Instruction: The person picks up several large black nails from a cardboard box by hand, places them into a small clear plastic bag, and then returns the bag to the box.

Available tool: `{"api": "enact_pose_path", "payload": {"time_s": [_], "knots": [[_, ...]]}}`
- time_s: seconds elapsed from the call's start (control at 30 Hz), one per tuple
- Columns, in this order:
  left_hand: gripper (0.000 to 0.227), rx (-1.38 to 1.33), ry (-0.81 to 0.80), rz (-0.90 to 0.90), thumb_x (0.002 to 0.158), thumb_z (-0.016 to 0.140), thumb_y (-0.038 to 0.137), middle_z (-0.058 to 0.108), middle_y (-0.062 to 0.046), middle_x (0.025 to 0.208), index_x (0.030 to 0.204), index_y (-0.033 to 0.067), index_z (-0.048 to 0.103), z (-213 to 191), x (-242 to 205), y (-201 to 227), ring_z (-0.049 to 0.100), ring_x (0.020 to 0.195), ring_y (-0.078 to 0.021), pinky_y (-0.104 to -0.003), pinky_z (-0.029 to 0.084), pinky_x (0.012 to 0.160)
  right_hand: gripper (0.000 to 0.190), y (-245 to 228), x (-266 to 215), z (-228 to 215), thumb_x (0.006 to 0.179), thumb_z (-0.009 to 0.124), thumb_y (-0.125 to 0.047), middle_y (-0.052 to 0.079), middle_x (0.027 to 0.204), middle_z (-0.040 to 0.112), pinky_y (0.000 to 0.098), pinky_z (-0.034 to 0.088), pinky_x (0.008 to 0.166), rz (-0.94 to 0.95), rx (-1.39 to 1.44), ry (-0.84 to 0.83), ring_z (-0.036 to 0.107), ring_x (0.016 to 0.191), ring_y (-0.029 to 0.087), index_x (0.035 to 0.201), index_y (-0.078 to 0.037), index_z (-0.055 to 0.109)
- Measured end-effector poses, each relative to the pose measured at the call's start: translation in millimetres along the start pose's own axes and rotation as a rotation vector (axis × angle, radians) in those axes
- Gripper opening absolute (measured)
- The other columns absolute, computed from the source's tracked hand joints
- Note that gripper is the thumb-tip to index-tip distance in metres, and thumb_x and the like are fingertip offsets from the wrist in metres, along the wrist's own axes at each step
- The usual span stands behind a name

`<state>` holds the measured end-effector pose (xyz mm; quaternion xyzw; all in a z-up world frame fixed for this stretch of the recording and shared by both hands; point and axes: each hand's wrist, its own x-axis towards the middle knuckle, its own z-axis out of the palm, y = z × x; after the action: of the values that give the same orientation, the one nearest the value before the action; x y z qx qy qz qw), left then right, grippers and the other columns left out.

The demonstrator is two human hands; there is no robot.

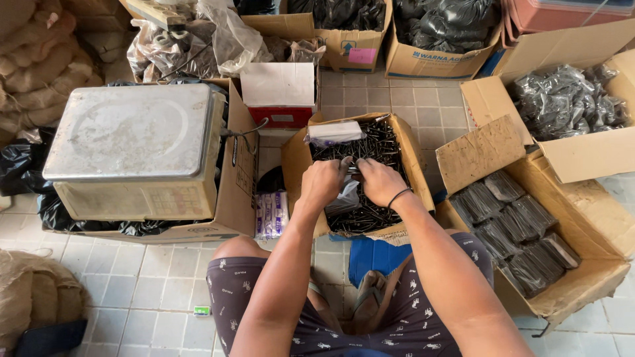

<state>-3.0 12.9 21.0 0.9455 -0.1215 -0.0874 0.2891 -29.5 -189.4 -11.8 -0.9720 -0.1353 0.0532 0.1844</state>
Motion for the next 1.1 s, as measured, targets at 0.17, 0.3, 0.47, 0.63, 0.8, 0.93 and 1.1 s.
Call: {"api": "enact_pose_path", "payload": {"time_s": [0.17, 0.3, 0.47, 0.63, 0.8, 0.93, 1.1], "knots": [[0.072, -0.226, 0.092, -0.106, 0.118, 0.042, 0.059, 0.077, -0.028, 0.083, 0.089, 0.0044, 0.079, 19.7, 14.7, -10.9, 0.078, 0.093, -0.0573, -0.066, 0.062, 0.083, 0.05, 2.2, 6.7, -13.1, 0.104, 0.065, -0.017, 0.026, 0.137, 0.073, 0.0652, 0.061, 0.108, 0.055, 0.31, 0.161, 0.074, 0.126, 0.053, 0.153, -0.008, 0.056], [0.072, -0.647, 0.175, -0.236, 0.119, 0.044, 0.051, 0.071, -0.03, 0.075, 0.078, -0.0014, 0.071, 31.1, 30.4, -31.4, 0.075, 0.086, -0.0516, -0.061, 0.056, 0.079, 0.04, 0.9, 6.4, -25.3, 0.105, 0.089, -0.02, 0.01, 0.099, 0.074, 0.0321, 0.062, 0.059, 0.209, 1.122, 0.322, 0.073, 0.074, 0.02, 0.135, -0.006, 0.067], [0.068, -0.811, 0.174, -0.252, 0.117, 0.053, 0.053, 0.062, -0.015, 0.063, 0.071, 0.0047, 0.068, 36.5, 29.4, -20.2, 0.065, 0.072, -0.0328, -0.048, 0.056, 0.073, 0.026, -26.5, 8.5, -4.3, 0.104, 0.086, -0.016, 0.003, 0.091, 0.068, 0.0208, 0.055, 0.051, 0.156, 1.462, 0.33, 0.06, 0.065, 0.008, 0.125, -0.004, 0.076], [0.071, -0.741, 0.104, -0.173, 0.121, 0.047, 0.057, 0.055, -0.006, 0.054, 0.065, 0.0157, 0.063, 48.9, 35.3, -25.5, 0.052, 0.052, -0.0205, -0.039, 0.045, 0.056, 0.017, -30.8, 15.0, 4.6, 0.114, 0.075, -0.015, 0.009, 0.083, 0.065, 0.0248, 0.054, 0.047, 0.255, 1.459, 0.488, 0.063, 0.061, 0.012, 0.106, -0.001, 0.071], [0.072, -0.754, 0.087, -0.123, 0.124, 0.043, 0.058, 0.058, -0.006, 0.055, 0.071, 0.0155, 0.068, 46.6, 26.1, -13.5, 0.047, 0.052, -0.0159, -0.037, 0.042, 0.054, 0.024, -54.0, 3.4, -13.7, 0.115, 0.076, -0.023, 0.009, 0.068, 0.068, 0.0311, 0.054, 0.049, 0.307, 1.11, 0.506, 0.066, 0.053, 0.018, 0.102, -0.002, 0.075], [0.071, -0.673, 0.112, -0.092, 0.125, 0.04, 0.052, 0.07, -0.02, 0.066, 0.093, 0.003, 0.08, 28.2, 16.3, 2.9, 0.062, 0.06, -0.0294, -0.048, 0.045, 0.059, 0.034, -40.4, 14.9, -0.6, 0.111, 0.082, -0.035, 0.017, 0.11, 0.083, 0.0505, 0.062, 0.092, 0.302, 0.853, 0.471, 0.08, 0.11, 0.031, 0.124, -0.003, 0.082], [0.056, -0.57, 0.152, 0.015, 0.124, 0.039, 0.044, 0.079, -0.033, 0.09, 0.141, 0.0078, 0.079, 35.7, 24.3, -6.9, 0.077, 0.09, -0.0559, -0.064, 0.059, 0.073, 0.021, -57.7, 17.8, -8.7, 0.104, 0.089, -0.016, 0.011, 0.066, 0.067, 0.0317, 0.057, 0.048, 0.284, 1.33, 0.576, 0.067, 0.053, 0.019, 0.095, -0.001, 0.077]]}}
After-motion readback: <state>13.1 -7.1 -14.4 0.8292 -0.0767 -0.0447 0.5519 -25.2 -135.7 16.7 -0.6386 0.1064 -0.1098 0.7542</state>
